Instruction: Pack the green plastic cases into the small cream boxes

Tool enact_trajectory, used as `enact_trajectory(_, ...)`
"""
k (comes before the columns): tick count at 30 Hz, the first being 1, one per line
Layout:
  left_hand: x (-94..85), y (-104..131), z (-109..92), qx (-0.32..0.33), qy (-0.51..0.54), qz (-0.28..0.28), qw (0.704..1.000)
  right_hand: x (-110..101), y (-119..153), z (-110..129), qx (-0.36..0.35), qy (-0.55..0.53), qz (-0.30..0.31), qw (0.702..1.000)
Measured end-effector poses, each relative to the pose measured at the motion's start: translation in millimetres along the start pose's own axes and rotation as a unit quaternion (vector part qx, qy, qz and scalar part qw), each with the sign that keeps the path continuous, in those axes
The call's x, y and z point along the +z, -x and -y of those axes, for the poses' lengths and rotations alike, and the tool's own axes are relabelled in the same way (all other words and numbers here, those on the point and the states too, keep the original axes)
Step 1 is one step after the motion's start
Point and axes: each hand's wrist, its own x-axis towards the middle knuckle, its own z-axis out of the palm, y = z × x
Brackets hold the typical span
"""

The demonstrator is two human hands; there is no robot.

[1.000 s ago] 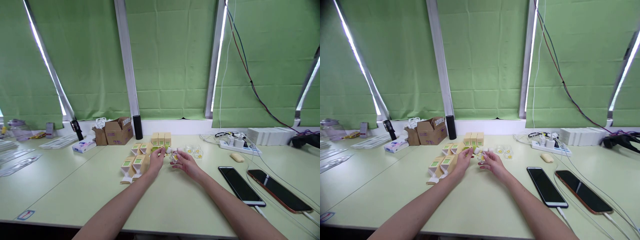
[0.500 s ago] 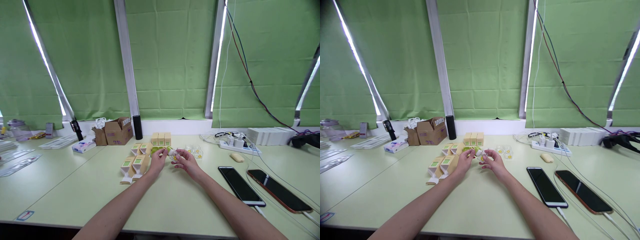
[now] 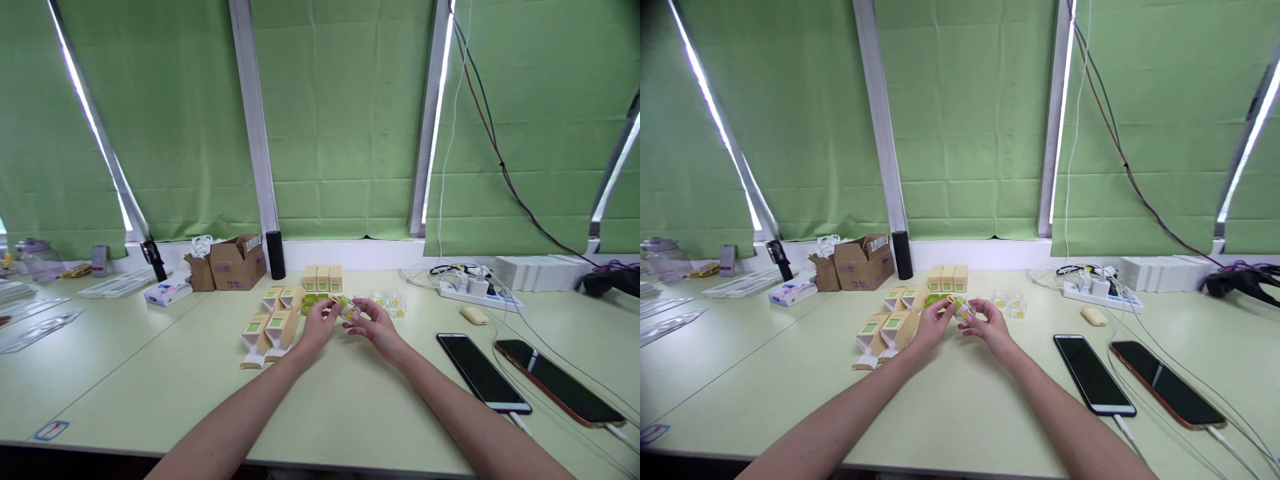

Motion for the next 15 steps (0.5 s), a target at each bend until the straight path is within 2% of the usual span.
enact_trajectory(8, 1.0, 1, 9, 0.005, -0.003, 0.005, 1.000, 4, 5, 6, 0.005, 0.043, -0.009, 0.999)
enact_trajectory(15, -0.4, 2, 12, 0.022, -0.012, 0.011, 1.000, 1, 2, 3, -0.043, 0.097, -0.001, 0.994)
